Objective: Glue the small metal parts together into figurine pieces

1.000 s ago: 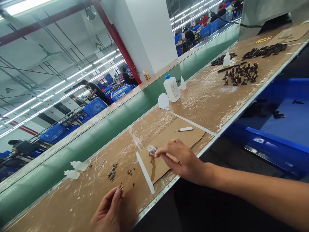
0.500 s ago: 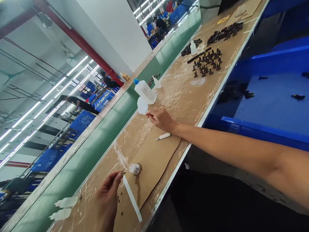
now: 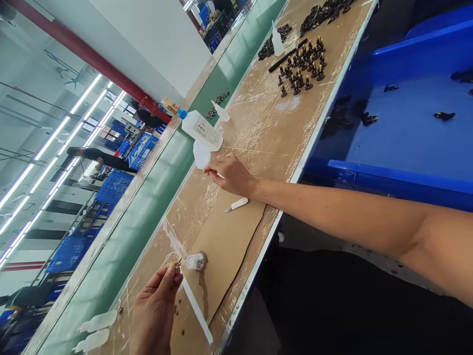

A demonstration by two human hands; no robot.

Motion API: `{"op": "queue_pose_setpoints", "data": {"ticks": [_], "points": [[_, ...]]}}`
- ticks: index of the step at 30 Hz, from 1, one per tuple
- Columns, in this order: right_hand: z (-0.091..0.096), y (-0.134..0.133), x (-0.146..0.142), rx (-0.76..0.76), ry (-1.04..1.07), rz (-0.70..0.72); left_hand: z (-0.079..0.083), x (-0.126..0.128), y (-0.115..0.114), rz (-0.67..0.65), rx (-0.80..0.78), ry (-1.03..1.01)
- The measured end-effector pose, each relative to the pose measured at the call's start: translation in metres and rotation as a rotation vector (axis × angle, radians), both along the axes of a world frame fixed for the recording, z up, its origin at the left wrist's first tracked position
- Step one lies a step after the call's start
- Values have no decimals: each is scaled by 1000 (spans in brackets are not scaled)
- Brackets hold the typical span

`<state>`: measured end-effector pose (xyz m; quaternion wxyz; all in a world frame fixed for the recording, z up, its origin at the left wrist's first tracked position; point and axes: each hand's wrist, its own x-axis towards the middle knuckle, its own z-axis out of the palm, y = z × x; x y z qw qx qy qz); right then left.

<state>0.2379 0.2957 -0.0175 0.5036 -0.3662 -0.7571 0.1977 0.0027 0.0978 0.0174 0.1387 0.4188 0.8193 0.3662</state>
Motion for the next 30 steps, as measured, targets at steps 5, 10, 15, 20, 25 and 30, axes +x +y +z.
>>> {"op": "queue_pose_setpoints", "data": {"ticks": [5,10,15,20,25,30], "points": [[1,-1,2,21,-1,5,6,7,-1,55,-105,-22],[-2,1,1,51,17,16,7,16,3,-58,-118,262],[-8,5,-2,91,64,-3,6,16,7,-116,-130,409],[-11,9,-4,143,104,-27,6,15,9,-161,-131,524],[-12,9,-4,174,126,-30,4,17,10,-187,-149,560],[-11,8,-3,188,136,-35,4,17,11,-187,-142,520]]}}
